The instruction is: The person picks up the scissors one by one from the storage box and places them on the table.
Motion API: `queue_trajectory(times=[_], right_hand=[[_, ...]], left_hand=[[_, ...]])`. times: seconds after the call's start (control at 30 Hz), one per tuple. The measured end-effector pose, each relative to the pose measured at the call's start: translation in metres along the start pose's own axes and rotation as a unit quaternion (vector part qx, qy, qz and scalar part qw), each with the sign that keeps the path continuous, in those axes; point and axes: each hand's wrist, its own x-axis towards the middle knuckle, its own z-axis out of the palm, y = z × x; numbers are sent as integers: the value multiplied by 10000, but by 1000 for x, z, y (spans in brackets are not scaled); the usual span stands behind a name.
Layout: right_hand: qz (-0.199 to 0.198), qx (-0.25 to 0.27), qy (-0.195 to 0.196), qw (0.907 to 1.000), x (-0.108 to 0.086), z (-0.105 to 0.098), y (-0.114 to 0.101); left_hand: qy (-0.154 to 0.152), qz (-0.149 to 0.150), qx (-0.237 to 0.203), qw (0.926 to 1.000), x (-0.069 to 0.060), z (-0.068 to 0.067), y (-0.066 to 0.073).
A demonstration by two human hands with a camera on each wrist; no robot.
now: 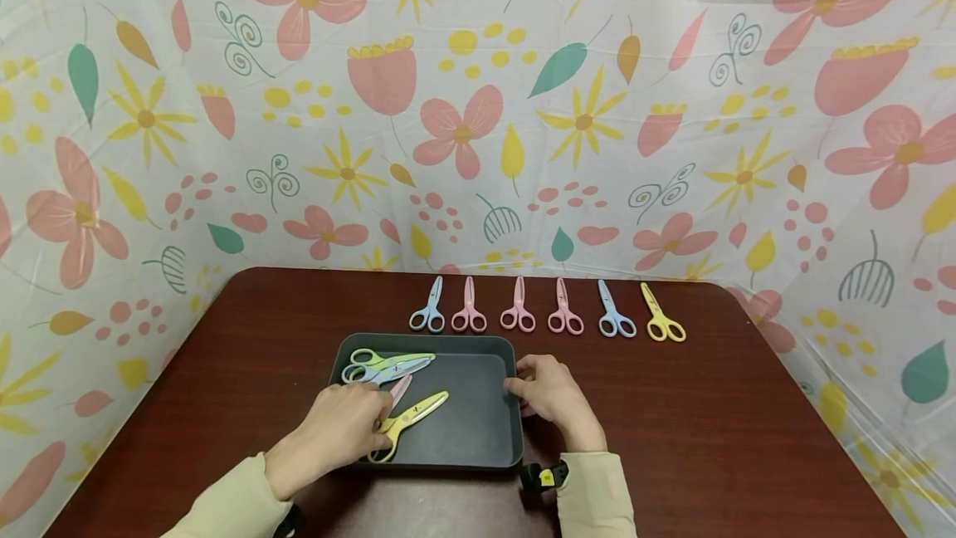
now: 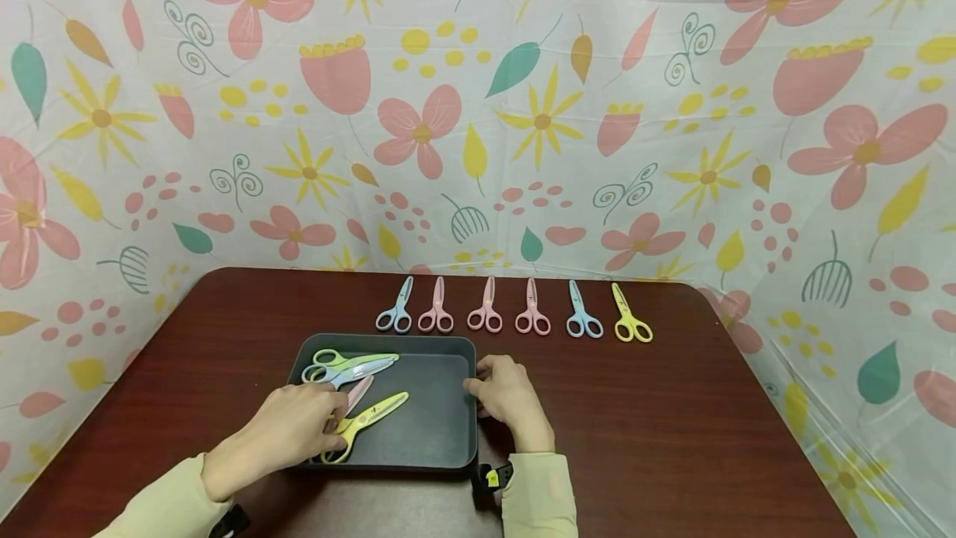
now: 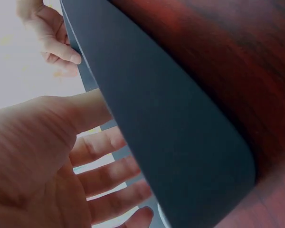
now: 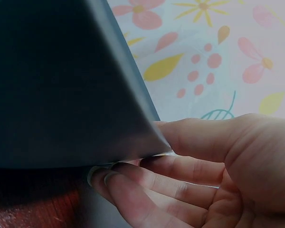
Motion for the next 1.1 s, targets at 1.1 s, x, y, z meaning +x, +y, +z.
queue_trajectory(times=[1.1], right_hand=[[-1,-3,-16,10000,-1,0,1]], left_hand=[[409,-85,77,9991,-4,-4,5]])
